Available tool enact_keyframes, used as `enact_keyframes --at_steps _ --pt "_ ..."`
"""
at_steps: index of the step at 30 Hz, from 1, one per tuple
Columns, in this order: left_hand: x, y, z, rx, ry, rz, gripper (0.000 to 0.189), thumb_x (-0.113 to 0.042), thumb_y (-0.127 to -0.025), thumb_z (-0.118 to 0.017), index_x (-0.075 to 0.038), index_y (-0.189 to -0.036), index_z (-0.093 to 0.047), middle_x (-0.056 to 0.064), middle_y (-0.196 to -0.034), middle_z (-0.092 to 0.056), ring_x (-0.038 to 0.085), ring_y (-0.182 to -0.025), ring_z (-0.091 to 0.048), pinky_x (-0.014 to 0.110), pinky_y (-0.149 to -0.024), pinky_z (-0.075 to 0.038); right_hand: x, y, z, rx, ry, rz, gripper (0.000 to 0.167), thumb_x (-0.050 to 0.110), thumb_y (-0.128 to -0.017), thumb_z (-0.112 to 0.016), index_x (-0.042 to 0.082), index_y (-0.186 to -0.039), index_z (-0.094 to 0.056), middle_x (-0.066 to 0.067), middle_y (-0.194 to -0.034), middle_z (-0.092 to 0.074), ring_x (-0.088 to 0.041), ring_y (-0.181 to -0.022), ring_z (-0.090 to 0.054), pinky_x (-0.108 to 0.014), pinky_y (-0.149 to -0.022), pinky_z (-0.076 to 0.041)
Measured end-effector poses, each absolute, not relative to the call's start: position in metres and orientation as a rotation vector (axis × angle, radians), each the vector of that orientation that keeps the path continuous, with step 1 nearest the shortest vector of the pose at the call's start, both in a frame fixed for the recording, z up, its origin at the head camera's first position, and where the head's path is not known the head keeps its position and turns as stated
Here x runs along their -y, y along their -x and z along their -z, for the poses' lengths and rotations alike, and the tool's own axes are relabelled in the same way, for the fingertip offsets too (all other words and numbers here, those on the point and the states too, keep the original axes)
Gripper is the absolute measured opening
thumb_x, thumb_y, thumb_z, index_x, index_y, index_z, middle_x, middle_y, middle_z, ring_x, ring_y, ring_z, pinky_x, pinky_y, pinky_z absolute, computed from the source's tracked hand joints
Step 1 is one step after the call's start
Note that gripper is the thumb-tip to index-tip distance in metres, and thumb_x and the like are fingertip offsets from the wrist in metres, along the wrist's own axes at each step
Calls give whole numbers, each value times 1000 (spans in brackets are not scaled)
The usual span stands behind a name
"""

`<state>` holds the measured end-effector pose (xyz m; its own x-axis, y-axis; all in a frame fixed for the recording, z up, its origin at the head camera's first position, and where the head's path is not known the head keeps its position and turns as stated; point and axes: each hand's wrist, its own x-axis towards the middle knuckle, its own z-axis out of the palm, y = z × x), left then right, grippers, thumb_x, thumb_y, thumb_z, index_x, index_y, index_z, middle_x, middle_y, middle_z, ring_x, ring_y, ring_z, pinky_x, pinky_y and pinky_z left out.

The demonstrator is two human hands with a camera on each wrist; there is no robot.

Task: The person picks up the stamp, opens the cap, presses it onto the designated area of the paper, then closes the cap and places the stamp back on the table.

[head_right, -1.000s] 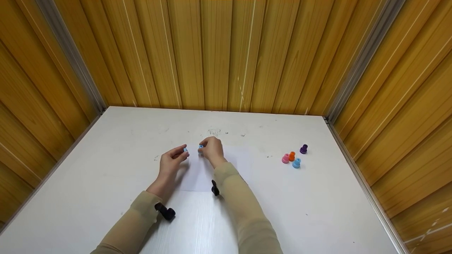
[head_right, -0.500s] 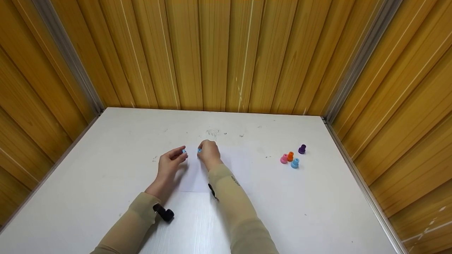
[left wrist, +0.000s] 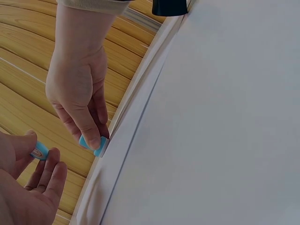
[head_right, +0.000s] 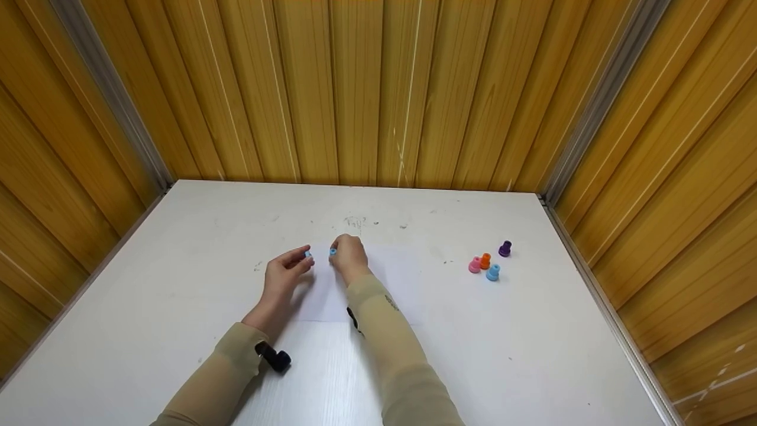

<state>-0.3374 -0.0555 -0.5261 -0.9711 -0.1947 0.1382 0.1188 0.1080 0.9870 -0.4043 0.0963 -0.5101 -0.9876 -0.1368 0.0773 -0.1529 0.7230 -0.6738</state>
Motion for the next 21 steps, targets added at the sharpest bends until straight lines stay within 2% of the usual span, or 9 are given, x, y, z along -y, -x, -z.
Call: enact_keyframes --at_steps 8,14,21 --pt "57 335 525 2171 -77 1933 31 -7 -95 -73 -2 -125 -73 19 -117 -74 18 -94 -70 20 -78 -59 -95 404 511 2898 -194 -1199 15 -2 -82 -81 2 -96 -77 -13 -97 -77 -28 -95 -71 -39 -94 -59" --pt "57 337 526 2149 -48 1953 30 -6 -94 -73 2 -124 -73 22 -115 -74 14 -90 -71 14 -74 -57 -96 403 511 2895 -151 -1253 16 -4 -81 -80 4 -96 -78 -10 -97 -77 -24 -95 -70 -37 -94 -59" --pt "57 336 525 2164 -57 1933 30 -7 -95 -73 -1 -124 -73 20 -115 -75 16 -92 -70 16 -76 -58 -97 405 511 2899 -151 -1242 14 -3 -82 -80 4 -94 -77 -10 -95 -77 -23 -93 -69 -36 -92 -59"
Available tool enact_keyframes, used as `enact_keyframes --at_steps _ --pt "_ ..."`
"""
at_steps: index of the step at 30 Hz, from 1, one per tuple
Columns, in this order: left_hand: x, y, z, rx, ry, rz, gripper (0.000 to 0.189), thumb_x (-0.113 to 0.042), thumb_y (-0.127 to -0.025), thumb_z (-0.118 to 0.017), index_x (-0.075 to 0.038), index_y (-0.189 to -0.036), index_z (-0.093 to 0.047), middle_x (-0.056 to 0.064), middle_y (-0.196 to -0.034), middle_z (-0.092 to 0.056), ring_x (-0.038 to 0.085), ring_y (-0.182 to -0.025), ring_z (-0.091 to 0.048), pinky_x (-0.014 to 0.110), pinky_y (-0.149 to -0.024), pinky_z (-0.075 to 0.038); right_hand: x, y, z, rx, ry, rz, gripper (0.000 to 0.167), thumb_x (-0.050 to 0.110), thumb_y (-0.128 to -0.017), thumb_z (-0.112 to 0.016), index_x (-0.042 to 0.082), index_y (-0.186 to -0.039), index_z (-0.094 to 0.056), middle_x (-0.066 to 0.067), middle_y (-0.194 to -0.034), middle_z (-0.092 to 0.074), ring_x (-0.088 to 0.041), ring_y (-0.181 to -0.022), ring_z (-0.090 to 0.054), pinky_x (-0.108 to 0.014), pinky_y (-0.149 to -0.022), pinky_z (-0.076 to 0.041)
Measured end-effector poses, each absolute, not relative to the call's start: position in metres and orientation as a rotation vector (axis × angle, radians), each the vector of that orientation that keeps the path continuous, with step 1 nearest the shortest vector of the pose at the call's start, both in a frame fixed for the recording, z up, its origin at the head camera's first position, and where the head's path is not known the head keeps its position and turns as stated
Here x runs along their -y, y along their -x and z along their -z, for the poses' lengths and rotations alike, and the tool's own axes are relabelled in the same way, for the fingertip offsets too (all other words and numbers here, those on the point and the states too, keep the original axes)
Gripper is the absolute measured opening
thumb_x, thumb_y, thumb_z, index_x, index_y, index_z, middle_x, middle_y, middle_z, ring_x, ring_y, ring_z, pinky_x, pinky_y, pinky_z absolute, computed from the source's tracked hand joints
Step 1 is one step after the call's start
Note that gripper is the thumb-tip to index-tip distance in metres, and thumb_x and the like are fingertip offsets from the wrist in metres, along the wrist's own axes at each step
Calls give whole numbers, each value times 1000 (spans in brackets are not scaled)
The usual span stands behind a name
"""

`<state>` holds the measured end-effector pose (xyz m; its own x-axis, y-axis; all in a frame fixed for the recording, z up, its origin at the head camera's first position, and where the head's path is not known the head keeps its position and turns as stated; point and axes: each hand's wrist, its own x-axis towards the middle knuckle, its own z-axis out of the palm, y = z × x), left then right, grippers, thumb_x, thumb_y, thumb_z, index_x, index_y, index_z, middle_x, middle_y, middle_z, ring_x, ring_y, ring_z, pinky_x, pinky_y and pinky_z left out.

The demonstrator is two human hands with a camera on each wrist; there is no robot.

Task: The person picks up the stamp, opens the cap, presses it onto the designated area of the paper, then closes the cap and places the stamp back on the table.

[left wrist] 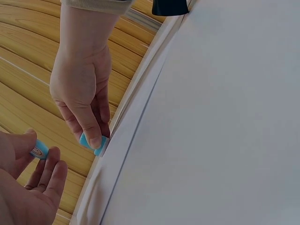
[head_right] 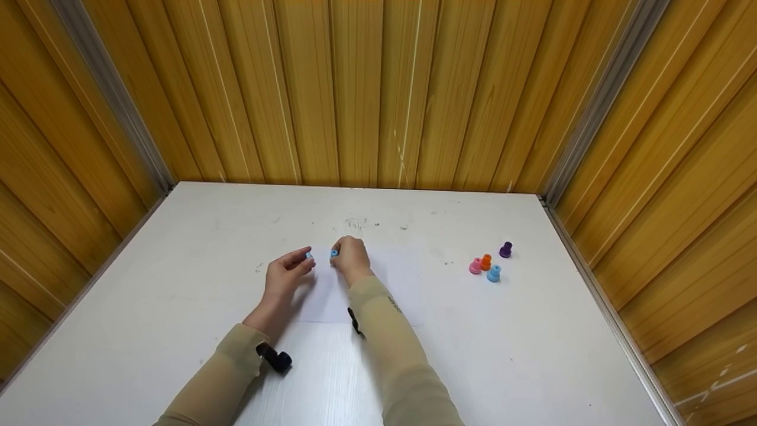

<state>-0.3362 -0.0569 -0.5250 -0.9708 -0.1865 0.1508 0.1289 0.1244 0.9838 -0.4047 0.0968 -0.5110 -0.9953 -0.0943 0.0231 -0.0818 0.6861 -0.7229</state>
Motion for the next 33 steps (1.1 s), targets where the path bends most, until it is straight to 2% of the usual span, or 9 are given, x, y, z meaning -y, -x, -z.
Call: enact_keyframes --at_steps 7,13,16,20,24,28,33 --pt "55 336 524 2158 -63 1962 33 -6 -95 -72 0 -127 -71 20 -115 -74 16 -93 -70 19 -78 -60 -99 406 513 -2886 182 1230 16 1 -83 -82 4 -97 -76 -11 -96 -76 -24 -93 -69 -37 -90 -59" --pt "54 335 525 2096 -58 2024 38 -3 -95 -71 2 -132 -66 19 -109 -72 13 -87 -70 21 -78 -60 -109 397 503 -2721 67 1814 26 7 -84 -84 3 -109 -77 -15 -106 -78 -26 -102 -73 -34 -91 -62" --pt "53 334 525 2096 -55 2052 33 -6 -97 -70 3 -128 -67 17 -110 -71 13 -88 -71 25 -83 -62 -117 391 501 -2538 -15 2081 30 7 -86 -83 1 -114 -76 -16 -112 -78 -22 -103 -73 -32 -94 -62" --pt "51 333 525 2102 -45 2097 30 -8 -97 -70 4 -124 -68 16 -110 -71 14 -89 -72 27 -84 -63 -125 379 508 -2283 -84 2296 32 4 -91 -77 -4 -122 -72 -14 -111 -77 -13 -96 -74 -32 -96 -62" --pt "49 333 525 2076 -7 2177 32 -4 -95 -71 8 -124 -66 19 -111 -71 16 -91 -74 28 -84 -64 -127 368 515 -2056 -108 2426 33 -1 -93 -72 -8 -125 -68 -12 -109 -77 -11 -91 -74 -29 -90 -63" --pt "48 335 525 2058 41 2239 37 0 -92 -73 12 -126 -64 24 -114 -72 20 -95 -76 29 -85 -64 -126 361 519 -1977 -76 2444 32 -2 -93 -72 -10 -124 -68 -10 -115 -77 -9 -92 -73 -22 -83 -62" --pt "47 334 525 2118 63 2182 31 -4 -90 -78 6 -119 -71 21 -114 -75 20 -96 -76 28 -82 -65 -121 357 522 -1961 -36 2410 31 -2 -91 -75 -9 -120 -70 -5 -104 -78 -9 -89 -74 -20 -80 -61"
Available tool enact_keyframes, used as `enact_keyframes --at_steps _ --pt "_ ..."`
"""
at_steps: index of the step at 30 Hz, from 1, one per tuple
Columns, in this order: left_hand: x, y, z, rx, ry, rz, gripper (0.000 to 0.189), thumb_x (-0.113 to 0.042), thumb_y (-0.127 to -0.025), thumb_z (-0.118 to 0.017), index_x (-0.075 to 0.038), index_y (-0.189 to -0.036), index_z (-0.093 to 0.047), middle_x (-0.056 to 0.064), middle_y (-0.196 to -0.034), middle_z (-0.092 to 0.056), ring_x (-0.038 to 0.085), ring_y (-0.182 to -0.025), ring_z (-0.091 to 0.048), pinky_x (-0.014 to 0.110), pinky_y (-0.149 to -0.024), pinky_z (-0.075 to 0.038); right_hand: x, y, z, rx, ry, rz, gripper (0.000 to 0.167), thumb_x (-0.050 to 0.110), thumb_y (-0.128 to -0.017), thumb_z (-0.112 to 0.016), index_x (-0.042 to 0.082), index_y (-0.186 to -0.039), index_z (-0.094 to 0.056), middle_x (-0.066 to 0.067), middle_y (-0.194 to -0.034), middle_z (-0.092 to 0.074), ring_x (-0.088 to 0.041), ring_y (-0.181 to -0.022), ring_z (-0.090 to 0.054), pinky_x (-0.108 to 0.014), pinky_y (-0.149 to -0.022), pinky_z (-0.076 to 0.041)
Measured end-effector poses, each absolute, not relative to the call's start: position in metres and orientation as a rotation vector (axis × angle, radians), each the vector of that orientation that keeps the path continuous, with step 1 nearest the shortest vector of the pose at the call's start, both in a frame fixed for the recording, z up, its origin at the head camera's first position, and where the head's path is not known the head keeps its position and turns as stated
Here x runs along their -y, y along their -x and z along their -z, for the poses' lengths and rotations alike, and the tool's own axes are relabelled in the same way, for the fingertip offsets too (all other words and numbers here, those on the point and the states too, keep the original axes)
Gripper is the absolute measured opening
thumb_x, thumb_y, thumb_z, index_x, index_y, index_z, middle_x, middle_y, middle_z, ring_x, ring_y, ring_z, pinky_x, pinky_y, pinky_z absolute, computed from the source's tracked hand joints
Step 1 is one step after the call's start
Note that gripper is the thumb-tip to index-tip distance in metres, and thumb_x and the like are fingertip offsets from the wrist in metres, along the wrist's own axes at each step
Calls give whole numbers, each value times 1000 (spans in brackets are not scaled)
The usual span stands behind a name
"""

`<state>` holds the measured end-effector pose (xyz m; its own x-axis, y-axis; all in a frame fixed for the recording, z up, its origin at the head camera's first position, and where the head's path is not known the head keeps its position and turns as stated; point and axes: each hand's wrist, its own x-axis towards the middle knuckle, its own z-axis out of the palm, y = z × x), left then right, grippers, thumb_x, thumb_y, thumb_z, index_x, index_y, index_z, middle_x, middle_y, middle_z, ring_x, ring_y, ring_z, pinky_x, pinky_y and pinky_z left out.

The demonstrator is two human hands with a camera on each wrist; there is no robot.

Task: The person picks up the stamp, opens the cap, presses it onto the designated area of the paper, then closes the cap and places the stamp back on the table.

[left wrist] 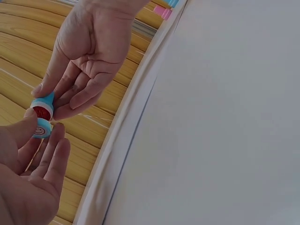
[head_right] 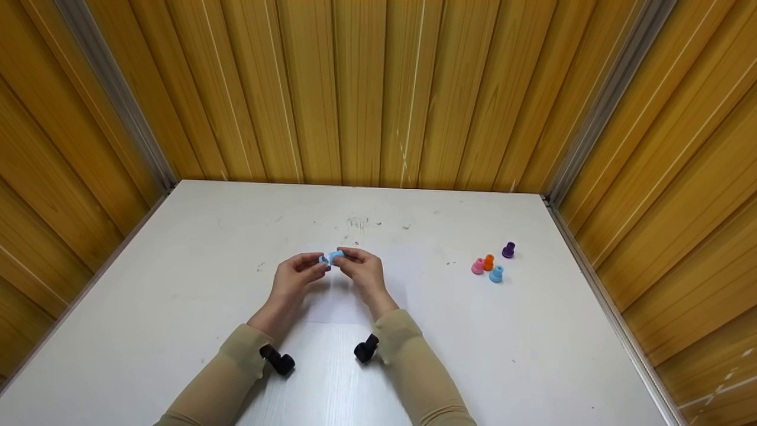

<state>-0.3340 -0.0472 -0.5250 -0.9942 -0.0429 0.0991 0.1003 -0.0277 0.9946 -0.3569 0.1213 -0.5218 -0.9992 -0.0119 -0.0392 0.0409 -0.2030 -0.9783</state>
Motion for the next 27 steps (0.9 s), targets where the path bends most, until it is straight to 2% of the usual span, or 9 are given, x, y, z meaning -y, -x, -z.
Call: enact_keyframes --at_steps 2,5,13,21,24,27 --pt "47 334 525 2151 66 2139 28 -7 -90 -79 2 -116 -74 19 -112 -76 18 -94 -75 28 -81 -64 -120 356 523 -1965 -32 2395 30 -2 -90 -76 -9 -119 -71 -4 -97 -79 -10 -87 -74 -20 -79 -61" --pt "47 333 526 2169 70 2108 27 -10 -90 -80 -1 -115 -75 16 -110 -77 16 -92 -74 27 -80 -64 -119 354 523 -1997 -11 2360 30 -1 -90 -76 -8 -118 -71 -2 -95 -79 -10 -87 -74 -20 -79 -61" --pt "47 333 527 2168 100 2110 27 -9 -90 -79 0 -115 -75 14 -101 -77 11 -85 -72 24 -76 -63 -117 352 525 -2046 14 2318 31 2 -89 -78 -6 -119 -72 -3 -97 -80 -9 -89 -74 -19 -80 -60" --pt "46 331 525 2108 108 2137 27 -8 -88 -82 2 -112 -76 16 -105 -78 9 -88 -72 24 -78 -63 -114 350 527 -2013 6 2354 34 2 -89 -78 -7 -121 -71 -2 -98 -79 -6 -90 -72 -19 -80 -60" --pt "46 332 524 2121 113 2124 32 -8 -87 -82 3 -116 -74 15 -103 -77 9 -86 -72 21 -76 -62 -114 351 526 -1980 -12 2382 34 1 -90 -76 -7 -122 -70 -1 -97 -79 -7 -89 -73 -20 -80 -61" --pt "47 332 523 2157 122 2073 42 -7 -87 -82 5 -126 -69 18 -105 -75 18 -91 -74 25 -79 -62 -116 353 526 -1953 -22 2411 34 0 -91 -75 -8 -123 -69 -2 -97 -79 -9 -89 -75 -20 -80 -61"
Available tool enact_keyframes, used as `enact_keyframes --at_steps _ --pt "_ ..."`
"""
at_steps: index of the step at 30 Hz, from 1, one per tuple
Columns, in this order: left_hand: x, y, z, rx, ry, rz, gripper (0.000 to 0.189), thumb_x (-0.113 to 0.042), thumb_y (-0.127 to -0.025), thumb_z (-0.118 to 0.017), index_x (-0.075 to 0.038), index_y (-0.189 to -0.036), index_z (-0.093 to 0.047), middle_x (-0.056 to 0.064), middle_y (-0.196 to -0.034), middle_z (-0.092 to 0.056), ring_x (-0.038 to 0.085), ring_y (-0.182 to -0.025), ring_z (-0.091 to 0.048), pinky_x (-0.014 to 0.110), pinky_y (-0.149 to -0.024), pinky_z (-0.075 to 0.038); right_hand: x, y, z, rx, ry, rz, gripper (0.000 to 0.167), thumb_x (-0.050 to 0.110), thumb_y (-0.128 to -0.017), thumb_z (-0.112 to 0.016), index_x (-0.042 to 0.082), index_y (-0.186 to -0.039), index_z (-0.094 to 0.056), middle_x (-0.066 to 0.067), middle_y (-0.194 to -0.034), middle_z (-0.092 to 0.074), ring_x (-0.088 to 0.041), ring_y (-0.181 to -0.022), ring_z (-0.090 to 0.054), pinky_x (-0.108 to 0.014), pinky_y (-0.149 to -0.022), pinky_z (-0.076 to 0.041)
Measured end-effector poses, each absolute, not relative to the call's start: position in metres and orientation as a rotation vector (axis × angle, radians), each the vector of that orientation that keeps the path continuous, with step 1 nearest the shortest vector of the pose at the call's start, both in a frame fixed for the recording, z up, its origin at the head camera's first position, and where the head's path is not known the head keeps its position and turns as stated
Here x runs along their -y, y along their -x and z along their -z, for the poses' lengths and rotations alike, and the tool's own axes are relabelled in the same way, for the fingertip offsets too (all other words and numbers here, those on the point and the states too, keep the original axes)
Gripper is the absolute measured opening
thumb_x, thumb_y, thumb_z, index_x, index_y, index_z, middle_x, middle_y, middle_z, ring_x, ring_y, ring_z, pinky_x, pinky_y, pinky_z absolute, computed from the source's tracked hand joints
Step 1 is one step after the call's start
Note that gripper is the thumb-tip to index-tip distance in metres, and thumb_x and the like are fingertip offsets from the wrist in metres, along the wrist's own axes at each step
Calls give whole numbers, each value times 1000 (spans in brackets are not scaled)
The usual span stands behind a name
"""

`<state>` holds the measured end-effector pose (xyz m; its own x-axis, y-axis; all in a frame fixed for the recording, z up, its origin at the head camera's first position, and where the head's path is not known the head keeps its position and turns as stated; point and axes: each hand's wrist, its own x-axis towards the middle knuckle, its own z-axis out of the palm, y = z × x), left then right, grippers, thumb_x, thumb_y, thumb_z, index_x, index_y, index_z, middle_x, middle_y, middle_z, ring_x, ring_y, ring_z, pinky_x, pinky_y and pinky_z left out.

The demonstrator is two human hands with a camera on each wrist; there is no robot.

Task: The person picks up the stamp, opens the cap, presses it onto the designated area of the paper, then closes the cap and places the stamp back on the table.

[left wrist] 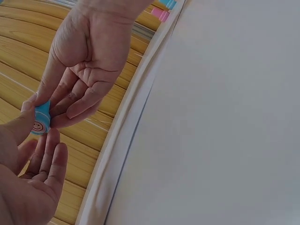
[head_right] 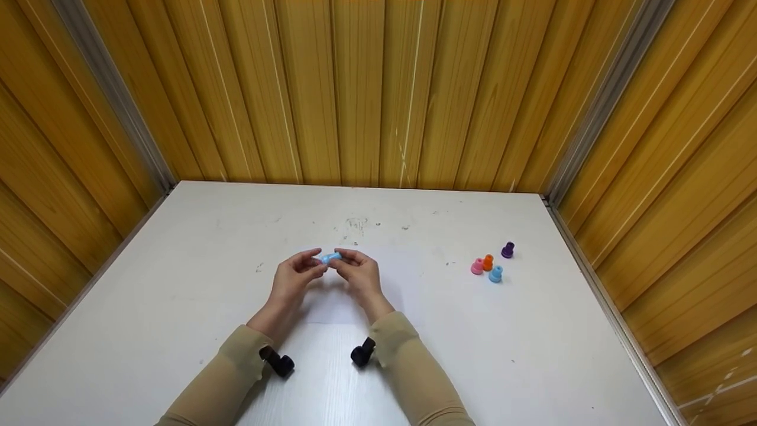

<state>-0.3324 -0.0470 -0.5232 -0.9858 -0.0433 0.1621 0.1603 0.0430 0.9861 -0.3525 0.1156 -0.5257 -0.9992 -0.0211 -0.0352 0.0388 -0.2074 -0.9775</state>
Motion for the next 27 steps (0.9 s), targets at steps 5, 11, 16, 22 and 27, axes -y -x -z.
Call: enact_keyframes --at_steps 5,11,16,22,27 --pt "51 332 520 2365 87 1851 63 -11 -87 -83 6 -141 -57 27 -140 -62 39 -134 -59 46 -114 -50 -119 354 525 -1939 -44 2441 34 -1 -92 -74 -9 -124 -68 -5 -100 -79 -10 -90 -75 -21 -82 -61" --pt "57 329 520 2844 132 1524 93 -18 -86 -84 8 -157 -30 29 -168 -19 44 -159 -9 56 -131 -11 -123 356 526 -1942 -80 2438 33 -2 -92 -73 -8 -125 -68 -6 -104 -79 -9 -91 -74 -21 -83 -62" --pt "60 329 523 3111 235 1208 100 -26 -85 -86 11 -156 -28 31 -168 -12 44 -160 -5 55 -132 -7 -127 361 525 -1936 -92 2453 35 -2 -92 -74 -6 -127 -69 -10 -116 -78 -6 -92 -72 -20 -83 -62" --pt "60 327 522 3175 261 1092 101 -31 -85 -86 11 -157 -28 30 -169 -10 42 -160 -6 52 -133 -8 -154 373 513 -1994 -131 2497 40 -2 -90 -75 -5 -130 -67 0 -105 -79 -6 -92 -73 -19 -85 -61" --pt "60 326 522 3193 276 1044 102 -34 -86 -84 10 -158 -26 29 -170 -9 41 -161 -6 50 -133 -7 -198 388 506 -2107 -190 2495 43 -1 -89 -77 -10 -129 -64 10 -93 -77 -3 -89 -72 -17 -85 -61"
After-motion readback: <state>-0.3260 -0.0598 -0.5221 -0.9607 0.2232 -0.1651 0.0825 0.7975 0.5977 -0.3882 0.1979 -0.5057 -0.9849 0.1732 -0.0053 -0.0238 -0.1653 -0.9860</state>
